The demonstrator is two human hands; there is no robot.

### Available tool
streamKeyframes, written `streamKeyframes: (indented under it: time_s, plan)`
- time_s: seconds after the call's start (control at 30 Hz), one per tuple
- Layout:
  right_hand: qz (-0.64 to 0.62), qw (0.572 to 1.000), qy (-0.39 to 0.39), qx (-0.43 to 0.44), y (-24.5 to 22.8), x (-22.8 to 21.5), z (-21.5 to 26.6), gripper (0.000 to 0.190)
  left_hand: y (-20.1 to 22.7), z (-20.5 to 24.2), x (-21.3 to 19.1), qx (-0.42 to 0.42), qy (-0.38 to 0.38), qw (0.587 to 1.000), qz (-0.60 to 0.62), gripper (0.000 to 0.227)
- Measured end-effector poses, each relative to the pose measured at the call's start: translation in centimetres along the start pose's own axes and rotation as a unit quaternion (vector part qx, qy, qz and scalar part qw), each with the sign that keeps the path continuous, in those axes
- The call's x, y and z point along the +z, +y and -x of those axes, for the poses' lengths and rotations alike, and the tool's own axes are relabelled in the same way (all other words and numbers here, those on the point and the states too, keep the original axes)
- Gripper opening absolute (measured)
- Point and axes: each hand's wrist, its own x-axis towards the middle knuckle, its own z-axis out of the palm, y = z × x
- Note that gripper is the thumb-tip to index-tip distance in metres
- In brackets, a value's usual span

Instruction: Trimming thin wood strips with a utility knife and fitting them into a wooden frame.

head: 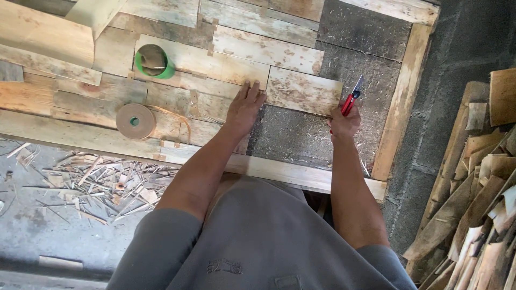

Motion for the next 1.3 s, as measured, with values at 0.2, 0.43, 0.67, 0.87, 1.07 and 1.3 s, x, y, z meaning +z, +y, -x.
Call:
streamKeyframes:
  time_s: [0.2,0.43,0.67,0.87,1.07,1.3]
  plan:
    - [0.037,0.999,0.021,0.029,-2.9,1.1,1.4,0.024,-0.4,0.0,0.9,-0.002,0.012,0.999,0.032,0.058]
    - [0.051,0.998,0.029,0.021,-1.6,1.0,0.5,0.019,0.4,-0.4,-1.1,-0.011,-0.058,0.998,-0.038,0.078]
    - [0.084,0.996,0.03,0.026,-2.3,1.1,0.9,0.022,-0.5,-0.5,0.3,-0.005,-0.027,1.0,0.007,0.062]
    - [0.057,0.998,0.023,0.024,-1.9,1.1,0.6,0.026,-1.0,-0.1,0.1,0.009,0.002,0.999,0.041,0.063]
    - [0.059,0.998,0.016,0.008,-1.0,0.7,0.3,0.028,-1.6,-0.3,0.6,0.006,0.036,0.998,0.06,0.044]
    - [0.076,0.995,-0.002,0.062,-4.9,0.7,2.4,0.025,-1.7,0.0,0.2,0.014,0.021,0.998,0.052,0.037]
